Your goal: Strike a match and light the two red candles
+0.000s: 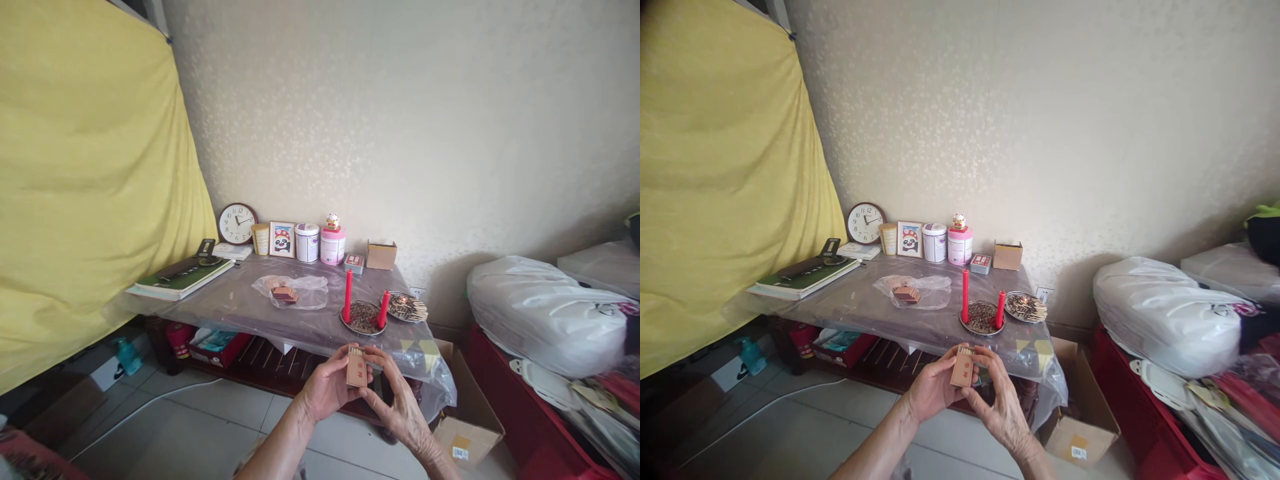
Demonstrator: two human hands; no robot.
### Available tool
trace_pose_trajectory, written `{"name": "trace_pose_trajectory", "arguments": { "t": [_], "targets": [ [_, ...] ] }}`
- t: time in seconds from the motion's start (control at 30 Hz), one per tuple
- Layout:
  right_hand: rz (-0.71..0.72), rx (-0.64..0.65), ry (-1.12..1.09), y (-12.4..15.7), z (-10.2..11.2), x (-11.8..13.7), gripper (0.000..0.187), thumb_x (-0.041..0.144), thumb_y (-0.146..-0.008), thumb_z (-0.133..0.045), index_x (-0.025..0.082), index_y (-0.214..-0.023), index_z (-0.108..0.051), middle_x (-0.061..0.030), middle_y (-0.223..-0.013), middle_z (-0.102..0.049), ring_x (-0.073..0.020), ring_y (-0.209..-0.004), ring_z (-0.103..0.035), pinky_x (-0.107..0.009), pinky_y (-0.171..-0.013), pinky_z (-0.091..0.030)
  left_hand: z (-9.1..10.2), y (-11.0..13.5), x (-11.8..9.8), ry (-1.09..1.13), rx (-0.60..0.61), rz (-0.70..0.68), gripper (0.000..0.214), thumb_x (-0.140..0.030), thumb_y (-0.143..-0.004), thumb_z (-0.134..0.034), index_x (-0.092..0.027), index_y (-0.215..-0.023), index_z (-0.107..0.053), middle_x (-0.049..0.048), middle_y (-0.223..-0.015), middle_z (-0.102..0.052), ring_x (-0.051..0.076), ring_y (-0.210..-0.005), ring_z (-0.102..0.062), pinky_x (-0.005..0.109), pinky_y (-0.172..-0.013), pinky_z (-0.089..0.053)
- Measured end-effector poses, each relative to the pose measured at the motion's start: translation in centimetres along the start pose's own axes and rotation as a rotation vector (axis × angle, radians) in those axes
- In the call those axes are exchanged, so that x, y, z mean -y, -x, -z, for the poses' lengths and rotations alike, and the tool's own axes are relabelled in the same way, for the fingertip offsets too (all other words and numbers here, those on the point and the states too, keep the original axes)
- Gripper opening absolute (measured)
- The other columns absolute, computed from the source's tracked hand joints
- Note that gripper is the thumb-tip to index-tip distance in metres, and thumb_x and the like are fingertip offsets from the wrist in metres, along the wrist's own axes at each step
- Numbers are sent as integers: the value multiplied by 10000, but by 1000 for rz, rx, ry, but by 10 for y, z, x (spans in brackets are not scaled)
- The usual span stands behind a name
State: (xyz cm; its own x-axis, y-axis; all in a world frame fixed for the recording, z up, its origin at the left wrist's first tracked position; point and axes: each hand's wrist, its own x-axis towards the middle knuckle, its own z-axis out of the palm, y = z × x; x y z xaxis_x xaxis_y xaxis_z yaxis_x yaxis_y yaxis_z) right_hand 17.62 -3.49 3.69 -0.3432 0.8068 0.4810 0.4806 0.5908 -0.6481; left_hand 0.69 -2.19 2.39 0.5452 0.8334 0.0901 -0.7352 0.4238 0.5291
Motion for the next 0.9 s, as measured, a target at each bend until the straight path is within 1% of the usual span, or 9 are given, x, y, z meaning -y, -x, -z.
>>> {"name": "trace_pose_trajectory", "arguments": {
  "t": [0.67,0.8,0.9],
  "targets": [
    [19,-19,2,-1,1,3,391,423,-804,-579,258,-1153,-515,-83,-1277,-490,-274,-1193,-463,-425,-984,-404,-1,1,0,-2,7,-10,243,-236,-837,-504,-218,-1076,-546,70,-984,-622,198,-885,-611,275,-675,-434],
    [42,-22,-13,-1,2,7,401,416,-806,-579,247,-1163,-514,-81,-1278,-491,-264,-1201,-457,-404,-1001,-391,-3,2,0,-24,-5,-11,269,-242,-834,-515,-219,-1100,-542,79,-993,-626,201,-898,-608,272,-684,-434],
    [54,-18,-14,-1,3,10,415,402,-802,-588,240,-1175,-502,-88,-1285,-482,-267,-1213,-439,-413,-1009,-379,-3,3,-1,-28,1,0,274,-234,-844,-497,-226,-1117,-527,83,-993,-631,199,-890,-612,275,-683,-438]
  ]
}}
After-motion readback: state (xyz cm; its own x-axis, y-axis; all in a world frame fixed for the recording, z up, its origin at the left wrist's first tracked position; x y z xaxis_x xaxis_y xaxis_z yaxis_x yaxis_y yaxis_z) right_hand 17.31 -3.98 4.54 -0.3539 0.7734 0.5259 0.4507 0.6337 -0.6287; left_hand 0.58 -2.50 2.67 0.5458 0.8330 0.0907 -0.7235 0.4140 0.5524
